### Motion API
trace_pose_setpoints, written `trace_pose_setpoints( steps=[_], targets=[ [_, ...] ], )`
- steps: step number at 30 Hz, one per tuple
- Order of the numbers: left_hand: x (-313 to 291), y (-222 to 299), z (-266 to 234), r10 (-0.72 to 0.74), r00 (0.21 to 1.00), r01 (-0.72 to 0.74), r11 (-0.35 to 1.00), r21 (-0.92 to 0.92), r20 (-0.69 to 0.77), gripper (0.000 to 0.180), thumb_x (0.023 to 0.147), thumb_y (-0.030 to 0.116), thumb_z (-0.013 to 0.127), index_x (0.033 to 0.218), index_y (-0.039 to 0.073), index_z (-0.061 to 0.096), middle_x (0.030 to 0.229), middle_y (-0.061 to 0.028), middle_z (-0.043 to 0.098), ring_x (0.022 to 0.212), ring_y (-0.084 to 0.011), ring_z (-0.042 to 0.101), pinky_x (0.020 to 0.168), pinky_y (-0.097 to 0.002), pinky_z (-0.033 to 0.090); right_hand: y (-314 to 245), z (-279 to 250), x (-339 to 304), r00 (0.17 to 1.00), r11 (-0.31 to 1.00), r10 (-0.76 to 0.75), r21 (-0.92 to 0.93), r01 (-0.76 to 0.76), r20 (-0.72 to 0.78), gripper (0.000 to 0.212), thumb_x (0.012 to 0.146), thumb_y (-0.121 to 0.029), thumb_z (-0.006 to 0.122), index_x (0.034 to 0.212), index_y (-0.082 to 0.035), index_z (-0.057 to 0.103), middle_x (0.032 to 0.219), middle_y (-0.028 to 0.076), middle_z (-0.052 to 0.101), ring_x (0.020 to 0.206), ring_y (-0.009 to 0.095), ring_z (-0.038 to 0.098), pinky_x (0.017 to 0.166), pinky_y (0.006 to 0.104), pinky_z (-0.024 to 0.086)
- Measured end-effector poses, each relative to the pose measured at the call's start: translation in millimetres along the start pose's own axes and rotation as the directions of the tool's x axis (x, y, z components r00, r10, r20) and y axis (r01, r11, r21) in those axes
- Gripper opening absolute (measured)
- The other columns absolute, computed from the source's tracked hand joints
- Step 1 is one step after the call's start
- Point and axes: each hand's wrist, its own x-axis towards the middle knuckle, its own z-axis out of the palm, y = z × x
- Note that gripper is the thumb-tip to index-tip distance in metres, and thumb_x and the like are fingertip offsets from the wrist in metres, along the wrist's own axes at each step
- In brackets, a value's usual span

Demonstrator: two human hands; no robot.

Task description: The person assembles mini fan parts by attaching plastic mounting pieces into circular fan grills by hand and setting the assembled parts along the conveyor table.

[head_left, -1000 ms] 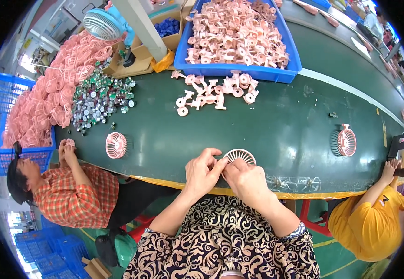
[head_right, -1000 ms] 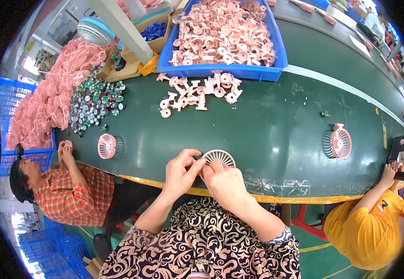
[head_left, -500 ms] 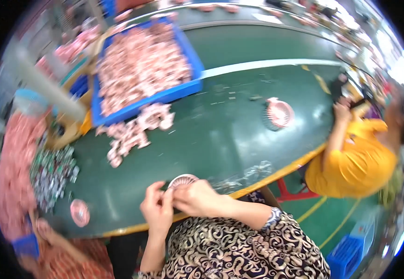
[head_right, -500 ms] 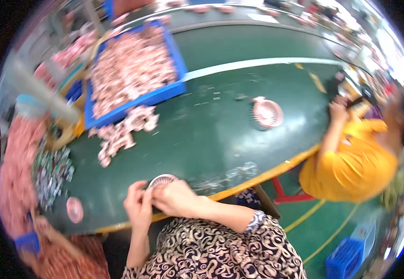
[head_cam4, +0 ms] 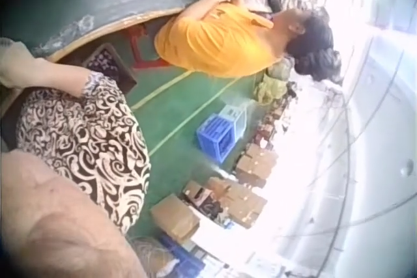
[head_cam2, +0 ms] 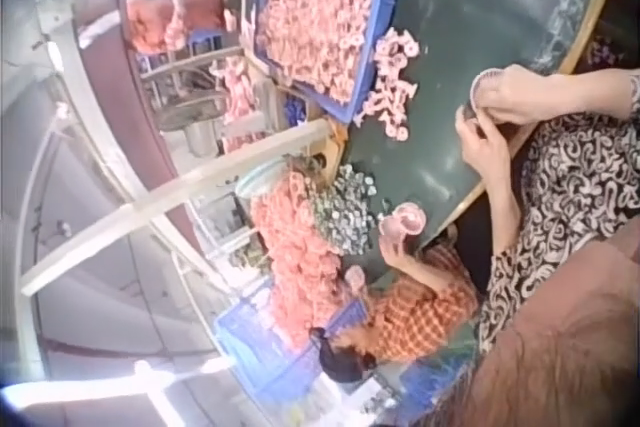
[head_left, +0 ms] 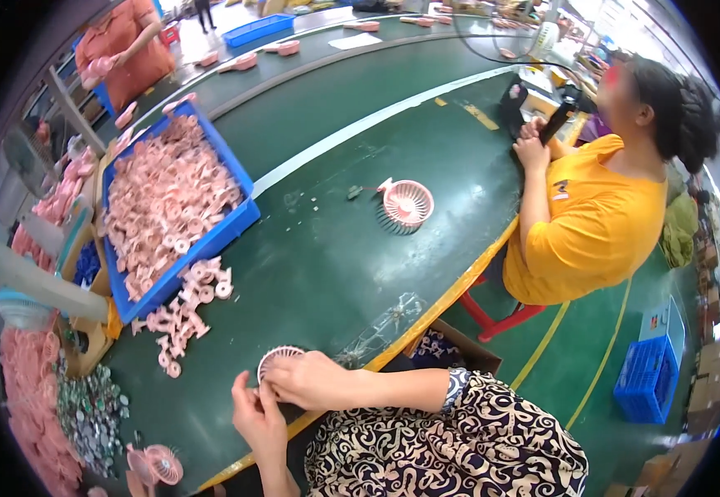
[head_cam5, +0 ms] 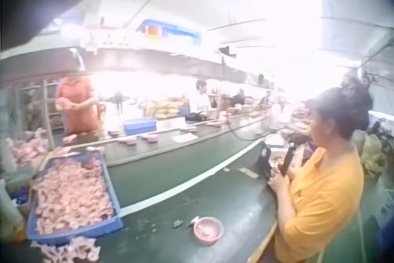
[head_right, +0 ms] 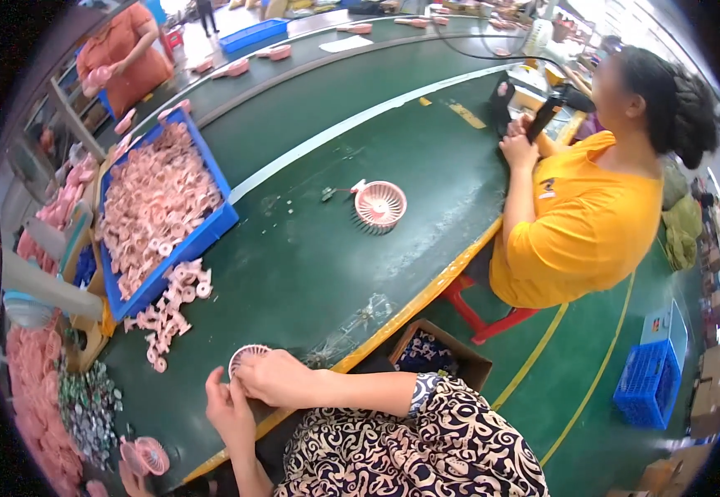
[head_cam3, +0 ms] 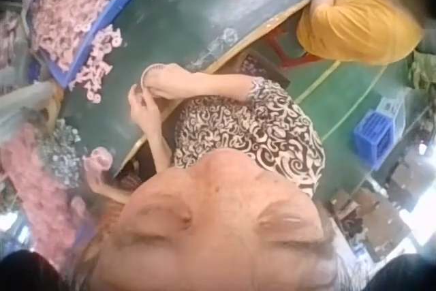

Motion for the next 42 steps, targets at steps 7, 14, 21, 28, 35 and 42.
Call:
trace_pose_setpoints(
  steps=[7,14,21,28,35,42],
  targets=[
    [25,0,2,-0.012,0.99,-0.008,0.989,0.146,0.138,0.041,0.097,0.028,0.071,0.127,0.003,0.061,0.078,-0.0121,0.07,0.067,-0.0293,0.069,0.064,-0.0411,0.054,-7,-28,3,0.992,0.986,-0.085,-0.151,0.07,-0.095,0.034,0.079,0.0,0.072,0.113,-0.003,0.068,0.107,0.013,0.067,0.096,0.034,0.069,0.079,0.0416,0.061],
    [32,-1,2,-0.025,0.989,0.011,0.995,0.098,0.146,0.044,0.096,0.03,0.073,0.126,0.0,0.061,0.074,-0.0117,0.068,0.065,-0.0275,0.068,0.062,-0.0403,0.052,2,-24,5,0.991,0.966,-0.128,-0.228,0.119,-0.026,0.027,0.081,0.005,0.07,0.108,0.003,0.068,0.112,0.015,0.065,0.096,0.036,0.068,0.081,0.0424,0.059],
    [23,-4,-7,-0.096,0.99,0.08,0.986,0.149,0.105,0.045,0.09,0.009,0.075,0.13,-0.004,0.059,0.064,-0.0042,0.059,0.059,-0.0098,0.053,0.058,-0.0297,0.046,2,-9,2,0.981,0.944,-0.189,-0.271,0.19,0.031,0.028,0.075,-0.004,0.068,0.101,0.006,0.067,0.115,0.019,0.063,0.105,0.036,0.064,0.09,0.0404,0.057],
    [25,-2,-7,-0.089,0.984,0.075,0.993,0.094,0.156,0.045,0.092,0.014,0.074,0.13,-0.004,0.058,0.066,-0.0084,0.062,0.058,-0.019,0.059,0.061,-0.0357,0.05,0,-10,-5,0.992,0.94,-0.11,-0.317,0.123,0.061,0.03,0.076,-0.008,0.07,0.103,0.005,0.068,0.114,0.014,0.062,0.104,0.03,0.062,0.091,0.0384,0.055],
    [27,-11,-6,-0.044,0.982,0.043,0.999,0.01,0.181,0.036,0.097,0.01,0.071,0.127,-0.004,0.059,0.074,-0.0059,0.069,0.069,-0.008,0.061,0.062,-0.0266,0.048,-4,-16,-1,0.99,0.97,-0.127,-0.201,0.138,0.063,0.037,0.081,-0.016,0.082,0.11,0.004,0.07,0.118,0.014,0.064,0.112,0.037,0.063,0.095,0.0443,0.056],
    [35,-9,-14,-0.1,0.966,0.106,0.994,-0.014,0.237,0.035,0.102,0.023,0.066,0.126,-0.003,0.062,0.076,-0.0053,0.068,0.067,-0.0111,0.058,0.064,-0.0295,0.048,-16,-22,2,0.983,0.969,-0.077,-0.221,0.112,0.164,0.05,0.075,-0.02,0.087,0.115,0.003,0.069,0.121,0.012,0.061,0.109,0.034,0.06,0.095,0.043,0.054]
  ],
)
